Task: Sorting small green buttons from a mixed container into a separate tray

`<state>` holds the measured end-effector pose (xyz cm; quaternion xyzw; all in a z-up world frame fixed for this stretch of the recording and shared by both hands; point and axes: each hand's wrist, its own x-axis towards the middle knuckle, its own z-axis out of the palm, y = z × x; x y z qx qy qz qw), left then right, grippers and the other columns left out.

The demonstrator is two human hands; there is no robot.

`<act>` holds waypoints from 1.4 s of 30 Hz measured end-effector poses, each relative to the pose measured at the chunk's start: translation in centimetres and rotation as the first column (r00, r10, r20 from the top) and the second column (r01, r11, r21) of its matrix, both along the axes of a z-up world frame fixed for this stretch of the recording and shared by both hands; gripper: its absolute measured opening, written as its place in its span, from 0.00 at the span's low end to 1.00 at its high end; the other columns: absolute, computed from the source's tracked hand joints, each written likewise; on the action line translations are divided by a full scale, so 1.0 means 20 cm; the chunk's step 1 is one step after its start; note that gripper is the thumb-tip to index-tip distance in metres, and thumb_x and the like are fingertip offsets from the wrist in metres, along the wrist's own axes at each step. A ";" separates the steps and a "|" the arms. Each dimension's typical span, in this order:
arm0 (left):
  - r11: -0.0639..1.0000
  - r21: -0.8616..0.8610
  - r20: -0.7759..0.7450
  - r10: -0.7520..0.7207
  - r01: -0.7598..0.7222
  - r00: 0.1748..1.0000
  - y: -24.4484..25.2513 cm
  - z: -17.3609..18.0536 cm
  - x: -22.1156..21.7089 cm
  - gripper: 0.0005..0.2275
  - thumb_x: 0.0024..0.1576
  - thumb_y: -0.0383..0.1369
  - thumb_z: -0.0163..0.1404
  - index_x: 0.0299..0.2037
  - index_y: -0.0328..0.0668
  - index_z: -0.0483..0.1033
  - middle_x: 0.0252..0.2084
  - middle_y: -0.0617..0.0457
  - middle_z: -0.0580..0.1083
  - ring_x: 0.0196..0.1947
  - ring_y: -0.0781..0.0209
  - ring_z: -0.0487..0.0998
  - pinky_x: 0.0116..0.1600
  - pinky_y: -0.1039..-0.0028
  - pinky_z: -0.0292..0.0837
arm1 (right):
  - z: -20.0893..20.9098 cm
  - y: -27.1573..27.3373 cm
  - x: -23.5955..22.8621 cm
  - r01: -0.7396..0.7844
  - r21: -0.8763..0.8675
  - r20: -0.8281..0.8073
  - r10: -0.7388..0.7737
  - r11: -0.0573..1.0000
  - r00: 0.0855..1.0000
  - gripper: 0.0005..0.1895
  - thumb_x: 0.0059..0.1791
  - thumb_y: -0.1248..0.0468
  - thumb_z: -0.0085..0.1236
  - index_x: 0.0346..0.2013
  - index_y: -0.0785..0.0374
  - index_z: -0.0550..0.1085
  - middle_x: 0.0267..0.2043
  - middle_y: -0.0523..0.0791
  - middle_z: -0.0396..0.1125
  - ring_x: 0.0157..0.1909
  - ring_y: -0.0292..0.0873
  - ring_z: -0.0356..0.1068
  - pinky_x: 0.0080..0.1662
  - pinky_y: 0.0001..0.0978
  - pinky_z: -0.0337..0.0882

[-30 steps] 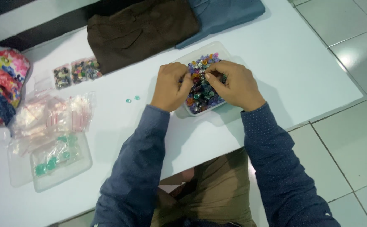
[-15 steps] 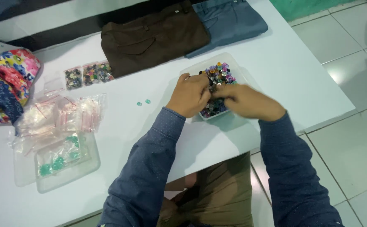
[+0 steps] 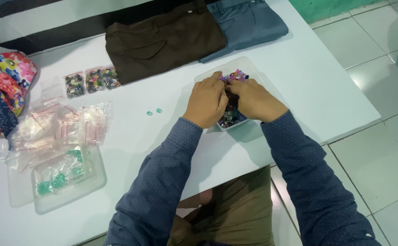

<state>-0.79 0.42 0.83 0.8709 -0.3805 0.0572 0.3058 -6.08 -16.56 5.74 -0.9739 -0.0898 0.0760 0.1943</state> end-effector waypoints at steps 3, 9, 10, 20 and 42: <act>0.982 0.186 0.034 -0.038 0.031 0.999 -0.04 -0.10 0.05 0.11 0.60 0.38 0.39 0.41 0.45 0.74 0.56 0.43 0.75 0.61 0.47 0.74 0.67 0.54 0.53 | 0.03 -0.05 -0.03 -0.040 0.086 -0.066 0.045 0.996 0.997 0.28 0.47 0.77 0.38 0.58 0.67 0.75 0.60 0.63 0.68 0.57 0.70 0.69 0.55 0.59 0.72; 0.997 0.062 -0.055 -0.049 0.052 0.997 -0.02 -0.11 0.07 0.11 0.60 0.38 0.36 0.35 0.50 0.73 0.33 0.51 0.78 0.44 0.52 0.81 0.66 0.55 0.57 | 0.11 -0.16 0.02 0.120 0.115 -0.001 -0.121 0.986 0.993 0.20 0.53 0.73 0.45 0.57 0.65 0.77 0.55 0.60 0.72 0.23 0.44 0.71 0.36 0.37 0.75; 0.996 0.066 -0.058 -0.052 0.056 0.997 0.01 -0.06 0.06 0.11 0.60 0.38 0.36 0.35 0.50 0.73 0.33 0.51 0.78 0.44 0.52 0.81 0.66 0.55 0.57 | 0.10 -0.15 0.03 0.124 0.119 -0.004 -0.125 0.985 0.992 0.20 0.53 0.73 0.45 0.57 0.65 0.77 0.55 0.60 0.72 0.23 0.44 0.71 0.36 0.37 0.75; 0.882 -0.459 0.011 -0.111 0.103 0.994 0.11 0.12 0.01 0.14 0.69 0.32 0.28 0.49 0.34 0.68 0.38 0.38 0.75 0.41 0.35 0.79 0.52 0.50 0.73 | -0.14 -0.04 0.09 -0.262 0.085 0.226 0.237 0.961 0.945 0.17 0.49 0.54 0.58 0.42 0.64 0.81 0.57 0.59 0.70 0.65 0.66 0.63 0.63 0.58 0.60; 0.977 -0.151 0.027 -0.147 0.150 0.989 0.06 0.12 -0.05 0.08 0.57 0.35 0.45 0.31 0.42 0.72 0.24 0.47 0.71 0.31 0.41 0.78 0.42 0.57 0.73 | 0.10 -0.12 -0.07 0.040 -0.047 -0.023 -0.041 0.998 0.999 0.15 0.48 0.69 0.48 0.44 0.69 0.80 0.39 0.59 0.74 0.44 0.64 0.75 0.43 0.52 0.76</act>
